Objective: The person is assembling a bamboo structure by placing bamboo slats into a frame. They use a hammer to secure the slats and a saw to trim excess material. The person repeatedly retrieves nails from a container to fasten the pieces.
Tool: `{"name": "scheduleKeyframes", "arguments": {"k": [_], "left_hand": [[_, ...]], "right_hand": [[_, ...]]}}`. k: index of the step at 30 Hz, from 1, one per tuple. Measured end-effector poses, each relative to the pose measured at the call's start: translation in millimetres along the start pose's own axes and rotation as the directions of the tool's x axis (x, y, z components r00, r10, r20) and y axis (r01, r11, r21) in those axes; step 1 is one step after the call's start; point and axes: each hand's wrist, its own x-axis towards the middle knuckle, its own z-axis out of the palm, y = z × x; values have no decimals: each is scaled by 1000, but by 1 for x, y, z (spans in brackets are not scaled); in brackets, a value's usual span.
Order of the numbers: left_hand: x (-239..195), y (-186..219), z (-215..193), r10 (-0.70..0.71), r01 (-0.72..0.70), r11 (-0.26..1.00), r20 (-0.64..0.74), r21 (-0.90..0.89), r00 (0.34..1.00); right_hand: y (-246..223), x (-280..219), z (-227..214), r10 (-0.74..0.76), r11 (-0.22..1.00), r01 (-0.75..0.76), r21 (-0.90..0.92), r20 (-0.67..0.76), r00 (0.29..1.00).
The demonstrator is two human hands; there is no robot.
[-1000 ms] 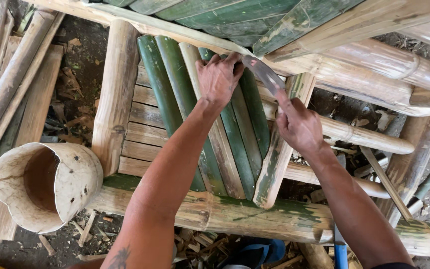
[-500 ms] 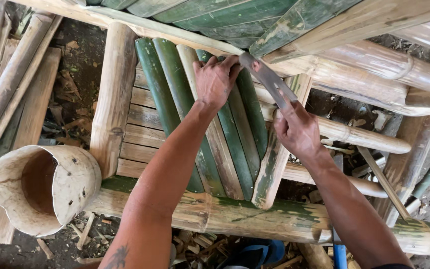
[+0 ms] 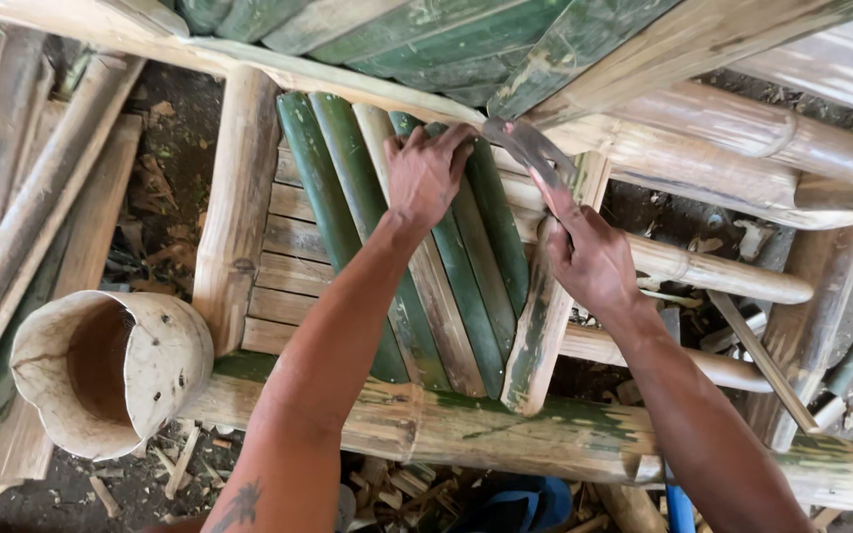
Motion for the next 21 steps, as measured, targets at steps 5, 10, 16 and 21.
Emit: {"name": "scheduleKeyframes", "arguments": {"k": [5, 10, 16, 21], "left_hand": [[-50, 21, -5, 322, -328, 944, 113, 36, 940], [-59, 20, 2, 421, -430, 903, 200, 0, 885], [-60, 25, 0, 399, -405, 914, 188, -8, 897], [-64, 23, 6, 393, -398, 917, 170, -4, 904]], "right_hand": [[6, -6, -16, -61, 992, 72, 101, -104, 993], [34, 5, 8, -60, 998, 61, -11, 85, 995], [54, 3, 26, -151, 988, 152, -38, 41, 988], [63, 14, 22, -90, 955, 155, -252, 251, 964]]}}
